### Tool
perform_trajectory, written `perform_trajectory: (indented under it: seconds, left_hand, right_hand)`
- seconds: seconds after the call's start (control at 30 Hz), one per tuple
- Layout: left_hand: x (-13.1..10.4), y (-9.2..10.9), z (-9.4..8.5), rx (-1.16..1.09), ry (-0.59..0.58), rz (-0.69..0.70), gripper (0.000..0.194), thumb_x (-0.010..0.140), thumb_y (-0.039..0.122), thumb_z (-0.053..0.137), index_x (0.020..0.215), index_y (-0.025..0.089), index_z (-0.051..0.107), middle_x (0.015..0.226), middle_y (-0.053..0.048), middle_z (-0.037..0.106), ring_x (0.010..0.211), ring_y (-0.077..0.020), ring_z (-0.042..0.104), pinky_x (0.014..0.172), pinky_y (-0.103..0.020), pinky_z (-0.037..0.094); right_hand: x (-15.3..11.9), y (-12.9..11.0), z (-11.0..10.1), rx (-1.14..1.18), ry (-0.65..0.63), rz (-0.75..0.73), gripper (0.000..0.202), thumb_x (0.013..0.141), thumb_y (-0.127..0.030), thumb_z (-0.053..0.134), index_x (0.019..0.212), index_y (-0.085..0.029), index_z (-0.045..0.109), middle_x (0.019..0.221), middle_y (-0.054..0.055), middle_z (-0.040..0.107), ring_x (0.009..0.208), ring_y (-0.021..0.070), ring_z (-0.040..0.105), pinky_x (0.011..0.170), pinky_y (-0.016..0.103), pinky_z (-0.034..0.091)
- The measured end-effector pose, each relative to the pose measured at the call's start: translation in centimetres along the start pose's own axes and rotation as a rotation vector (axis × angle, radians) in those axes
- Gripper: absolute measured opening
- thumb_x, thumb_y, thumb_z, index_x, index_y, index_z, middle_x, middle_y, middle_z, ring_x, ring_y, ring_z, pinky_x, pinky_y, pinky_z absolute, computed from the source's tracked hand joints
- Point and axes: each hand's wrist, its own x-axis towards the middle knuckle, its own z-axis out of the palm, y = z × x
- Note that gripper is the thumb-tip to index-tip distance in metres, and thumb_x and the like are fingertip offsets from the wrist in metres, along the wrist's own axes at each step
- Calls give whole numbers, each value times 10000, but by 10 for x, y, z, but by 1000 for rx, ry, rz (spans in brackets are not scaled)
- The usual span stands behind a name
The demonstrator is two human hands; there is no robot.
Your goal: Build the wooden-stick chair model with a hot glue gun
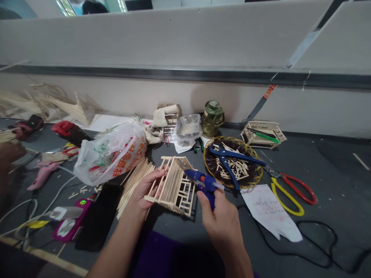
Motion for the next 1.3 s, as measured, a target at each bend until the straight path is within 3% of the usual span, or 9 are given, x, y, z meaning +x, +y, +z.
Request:
perform_trajectory:
  seconds: [0.6,0.93,1.3]
  left_hand:
    - [-6,0,12,25,-13,6,207,695,131,751,849,134,613,643,22,626,430,-65,553,395,-147,426]
    - [-6,0,10,28,-10,10,209,714,140,742,875,133,610,646,14,620,438,-67,562,396,-143,426]
    - [-6,0,8,27,-35,19,178,717,132,730,863,132,628,663,11,634,448,-68,555,421,-158,443]
  right_hand:
    - [0,-2,0,-36,17,-11,385,910,-519,435,1066,-204,591,727,44,718,491,203,610,513,301,448]
    - [0,-1,0,-38,24,-16,361,910,-544,428,969,-224,582,682,37,697,488,211,613,479,299,420]
    - [-1,-1,1,-45,6,-13,425,921,-541,420,1108,-196,584,769,59,725,530,221,635,526,313,455]
